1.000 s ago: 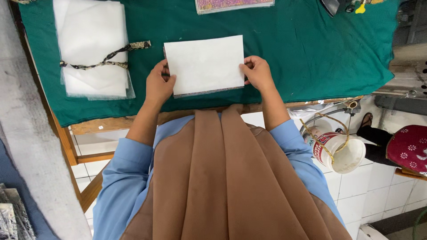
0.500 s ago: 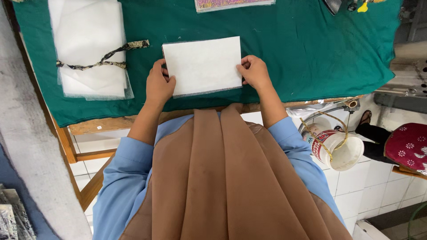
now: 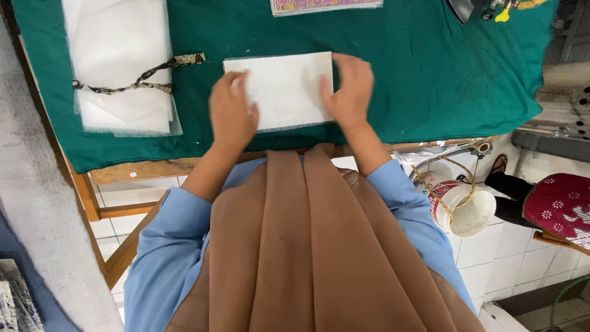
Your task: The person wraps small pieces of patterned fabric with white paper and clear plastic sheets on a green-covered table. They repeatedly pick up a fabric piece, place it on a paper sheet, cover it with plastic, fold the edges, and stack the finished packages.
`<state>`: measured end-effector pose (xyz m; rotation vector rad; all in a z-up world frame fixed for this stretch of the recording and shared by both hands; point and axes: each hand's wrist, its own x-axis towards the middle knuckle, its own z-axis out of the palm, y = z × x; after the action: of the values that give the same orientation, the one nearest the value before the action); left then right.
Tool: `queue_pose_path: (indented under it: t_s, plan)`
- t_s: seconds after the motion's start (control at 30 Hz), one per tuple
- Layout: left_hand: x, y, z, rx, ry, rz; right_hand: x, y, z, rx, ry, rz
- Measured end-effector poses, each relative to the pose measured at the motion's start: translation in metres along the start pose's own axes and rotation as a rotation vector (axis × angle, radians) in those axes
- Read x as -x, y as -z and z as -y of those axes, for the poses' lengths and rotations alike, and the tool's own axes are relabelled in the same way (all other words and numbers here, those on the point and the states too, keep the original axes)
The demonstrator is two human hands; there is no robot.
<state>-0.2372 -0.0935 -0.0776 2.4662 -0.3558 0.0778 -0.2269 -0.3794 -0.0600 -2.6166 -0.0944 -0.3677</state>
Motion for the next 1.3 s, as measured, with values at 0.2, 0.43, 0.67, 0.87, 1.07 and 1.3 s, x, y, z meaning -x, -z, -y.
queue_pose_path:
  t_s: [0.2,0.43,0.67,0.87,1.07,1.3]
  plan:
    - [-0.019,-0.018,-0.022,-0.227,0.046,0.234,-0.002,-0.036,0.021,0.100,0.468,0.428]
    - [-0.053,0.009,0.025,0.014,0.166,0.158,0.002,-0.048,0.012,0.153,0.461,0.442]
    - [-0.097,0.099,0.149,-0.394,0.008,-0.637,0.003,-0.049,0.012,0.150,0.439,0.467]
    - [-0.100,0.128,0.169,0.593,0.054,-0.995,0.001,-0.051,0.010,0.144,0.444,0.469]
    - [-0.086,0.183,0.138,0.933,-0.081,-1.084,0.003,-0.050,0.009,0.136,0.458,0.449]
    - [-0.050,0.257,0.032,-0.046,-0.371,-0.990,-0.002,-0.041,0.011,0.088,0.473,0.457]
